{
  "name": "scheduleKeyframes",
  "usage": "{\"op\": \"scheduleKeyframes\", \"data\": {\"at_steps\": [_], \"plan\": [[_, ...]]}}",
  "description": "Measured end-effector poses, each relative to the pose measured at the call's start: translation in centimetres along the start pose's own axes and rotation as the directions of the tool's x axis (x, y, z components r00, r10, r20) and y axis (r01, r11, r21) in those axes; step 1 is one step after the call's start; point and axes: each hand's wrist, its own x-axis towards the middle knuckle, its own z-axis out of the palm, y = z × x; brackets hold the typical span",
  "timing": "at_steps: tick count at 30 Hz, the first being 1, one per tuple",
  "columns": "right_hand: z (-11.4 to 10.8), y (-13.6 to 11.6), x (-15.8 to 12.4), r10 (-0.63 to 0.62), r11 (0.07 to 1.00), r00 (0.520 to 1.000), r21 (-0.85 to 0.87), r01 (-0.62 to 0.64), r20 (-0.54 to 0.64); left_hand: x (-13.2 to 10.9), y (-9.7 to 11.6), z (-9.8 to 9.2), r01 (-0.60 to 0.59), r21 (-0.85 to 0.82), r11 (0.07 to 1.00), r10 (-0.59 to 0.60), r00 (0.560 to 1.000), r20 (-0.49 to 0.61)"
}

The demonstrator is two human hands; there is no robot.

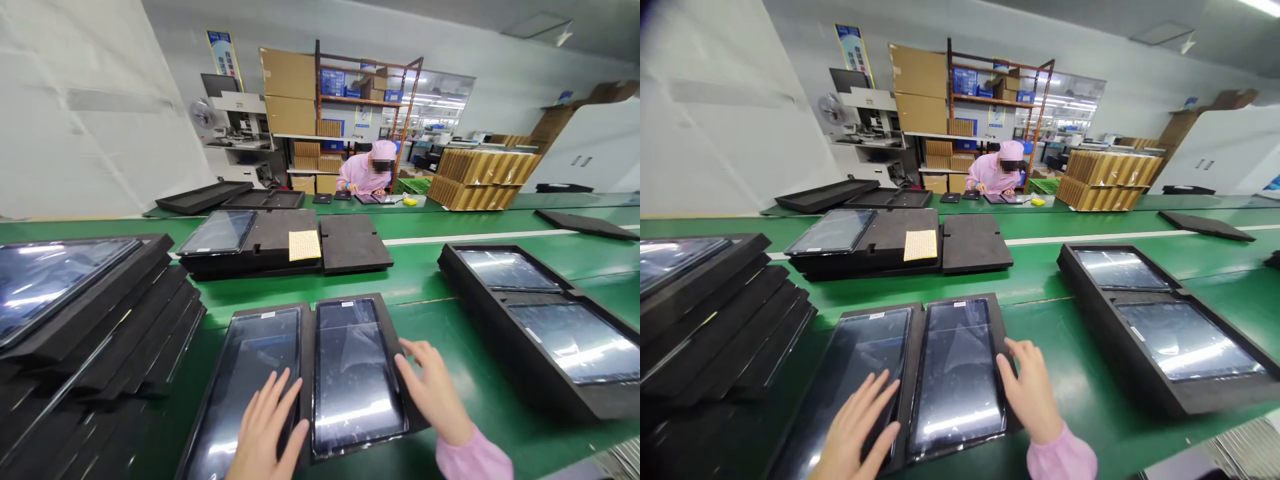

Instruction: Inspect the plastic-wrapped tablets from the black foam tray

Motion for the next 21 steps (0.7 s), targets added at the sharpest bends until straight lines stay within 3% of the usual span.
{"op": "scheduleKeyframes", "data": {"at_steps": [2,4,8,14,21], "plan": [[2.8,1.1,-1.0,0.086,0.991,0.996,-0.104,-0.084,0.022,0.9,0.0,1.3,-0.123,0.124,0.985,0.119,0.992,0.041],[4.7,1.6,-1.8,0.095,0.986,0.995,-0.138,-0.093,0.009,1.5,0.3,2.1,-0.239,0.243,0.940,0.230,0.971,0.066],[5.4,1.4,-2.1,0.131,0.991,0.991,-0.040,-0.131,0.016,1.8,1.4,2.1,-0.344,0.352,0.870,0.372,0.928,-0.012],[3.9,1.1,-0.8,0.243,0.960,0.967,0.124,-0.252,0.079,2.4,3.3,0.5,-0.343,0.438,0.831,0.403,0.914,-0.050],[3.4,0.3,0.1,0.174,0.984,0.967,-0.011,-0.175,0.183,2.5,4.7,-0.8,-0.303,0.356,0.884,0.327,0.945,-0.008]]}}
